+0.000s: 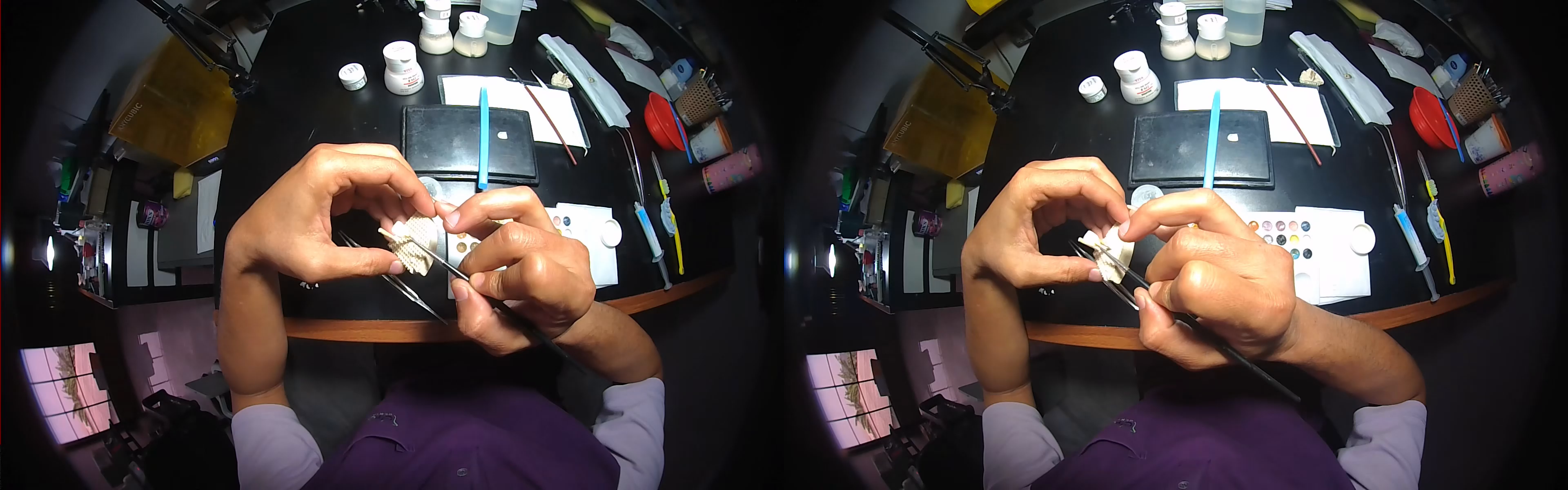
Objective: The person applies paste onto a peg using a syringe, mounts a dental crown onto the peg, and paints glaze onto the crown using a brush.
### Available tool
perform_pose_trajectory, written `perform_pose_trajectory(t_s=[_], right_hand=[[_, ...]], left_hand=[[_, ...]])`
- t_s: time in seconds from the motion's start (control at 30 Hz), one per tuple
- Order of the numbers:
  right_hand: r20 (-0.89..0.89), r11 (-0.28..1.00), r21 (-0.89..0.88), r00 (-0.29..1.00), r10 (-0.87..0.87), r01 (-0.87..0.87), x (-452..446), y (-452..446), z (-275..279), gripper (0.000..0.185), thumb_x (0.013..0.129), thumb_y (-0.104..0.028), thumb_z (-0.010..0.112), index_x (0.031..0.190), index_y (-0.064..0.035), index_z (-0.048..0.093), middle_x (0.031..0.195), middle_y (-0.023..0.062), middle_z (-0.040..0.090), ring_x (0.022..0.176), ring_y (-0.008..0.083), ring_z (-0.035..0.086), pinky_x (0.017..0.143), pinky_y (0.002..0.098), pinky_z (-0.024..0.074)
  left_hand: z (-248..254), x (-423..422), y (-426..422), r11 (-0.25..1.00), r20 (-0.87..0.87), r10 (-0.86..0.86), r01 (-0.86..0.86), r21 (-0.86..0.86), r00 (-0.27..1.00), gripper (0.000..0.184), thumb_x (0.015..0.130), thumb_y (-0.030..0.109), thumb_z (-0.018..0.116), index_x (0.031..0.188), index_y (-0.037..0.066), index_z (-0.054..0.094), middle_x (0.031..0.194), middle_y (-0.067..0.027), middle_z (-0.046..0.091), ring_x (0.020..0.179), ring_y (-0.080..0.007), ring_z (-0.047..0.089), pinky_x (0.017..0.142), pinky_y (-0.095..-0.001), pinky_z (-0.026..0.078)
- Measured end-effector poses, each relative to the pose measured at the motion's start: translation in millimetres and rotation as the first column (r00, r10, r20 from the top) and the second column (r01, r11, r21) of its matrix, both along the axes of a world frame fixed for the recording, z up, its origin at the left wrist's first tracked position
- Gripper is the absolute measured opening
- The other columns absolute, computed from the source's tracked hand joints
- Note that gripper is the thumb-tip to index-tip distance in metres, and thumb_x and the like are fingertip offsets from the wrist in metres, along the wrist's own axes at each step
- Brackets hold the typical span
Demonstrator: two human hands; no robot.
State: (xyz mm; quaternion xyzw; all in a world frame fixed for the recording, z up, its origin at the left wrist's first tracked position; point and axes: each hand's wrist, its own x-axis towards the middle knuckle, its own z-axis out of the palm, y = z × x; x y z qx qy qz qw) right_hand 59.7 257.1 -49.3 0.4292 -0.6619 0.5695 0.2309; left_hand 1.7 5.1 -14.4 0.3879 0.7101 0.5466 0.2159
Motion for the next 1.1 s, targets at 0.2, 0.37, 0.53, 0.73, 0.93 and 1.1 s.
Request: perform_pose_trajectory(t_s=[0.2,0.37,0.53,0.73,0.93,1.1], right_hand=[[0.026,0.997,-0.046,0.998,0.058,-0.056,-2.0,3.8,-1.7,0.021,0.073,0.009,0.074,0.077,-0.0054,0.060,0.072,0.0063,0.063,0.101,0.0369,0.072,0.074,0.0399,0.0592],[0.168,0.986,-0.140,0.984,-0.064,0.088,-10.5,10.3,0.2,0.018,0.076,0.009,0.074,0.084,-0.0028,0.063,0.081,0.0076,0.066,0.087,0.0255,0.066,0.077,0.0360,0.0567],[0.679,0.957,0.162,0.677,-0.285,0.241,-17.2,16.1,12.6,0.012,0.086,-0.002,0.084,0.096,-0.0013,0.077,0.092,0.0079,0.073,0.084,0.0139,0.063,0.072,0.0292,0.0497],[0.209,0.906,0.302,0.907,-0.366,0.297,-33.5,7.6,-2.9,0.007,0.086,-0.002,0.084,0.090,-0.0021,0.078,0.079,0.0078,0.073,0.082,0.0229,0.062,0.073,0.0345,0.0485],[0.057,0.854,0.402,0.922,-0.383,0.330,-34.7,-0.2,-3.6,0.010,0.085,-0.001,0.084,0.090,-0.0036,0.075,0.079,0.0067,0.071,0.081,0.0252,0.059,0.074,0.0368,0.0476],[0.073,0.847,0.424,0.920,-0.385,0.321,-33.3,-2.4,-3.5,0.009,0.086,0.000,0.083,0.090,-0.0017,0.075,0.079,0.0072,0.070,0.082,0.0243,0.059,0.072,0.0363,0.0480]], left_hand=[[1.5,0.8,0.7,1.000,0.019,0.002,-0.002,0.003,1.000,0.046,0.076,0.005,0.090,0.118,-0.005,0.073,0.116,-0.0139,0.067,0.104,-0.0194,0.072,0.092,-0.0324,0.060],[5.2,-2.6,-9.7,0.997,-0.067,0.041,-0.045,-0.070,0.997,0.046,0.074,0.003,0.089,0.117,-0.004,0.074,0.115,-0.0128,0.067,0.103,-0.0183,0.072,0.092,-0.0312,0.060],[6.5,-4.3,-15.1,0.978,-0.147,0.127,-0.148,-0.149,0.981,0.045,0.072,0.003,0.089,0.115,-0.003,0.076,0.113,-0.0102,0.069,0.099,-0.0156,0.071,0.088,-0.0283,0.059],[9.0,-2.9,-17.6,0.968,-0.157,0.135,-0.164,-0.190,0.978,0.046,0.070,0.001,0.089,0.114,-0.002,0.076,0.112,-0.0102,0.069,0.099,-0.0157,0.071,0.088,-0.0279,0.059],[8.2,-2.0,-16.0,0.967,-0.187,0.137,-0.173,-0.188,0.973,0.045,0.069,-0.001,0.088,0.112,-0.002,0.076,0.109,-0.0094,0.070,0.096,-0.0145,0.070,0.086,-0.0272,0.059],[5.4,-1.8,-16.2,0.971,-0.203,0.140,-0.174,-0.162,0.969,0.045,0.068,-0.001,0.088,0.111,-0.003,0.077,0.107,-0.0092,0.070,0.093,-0.0143,0.070,0.084,-0.0269,0.059]])
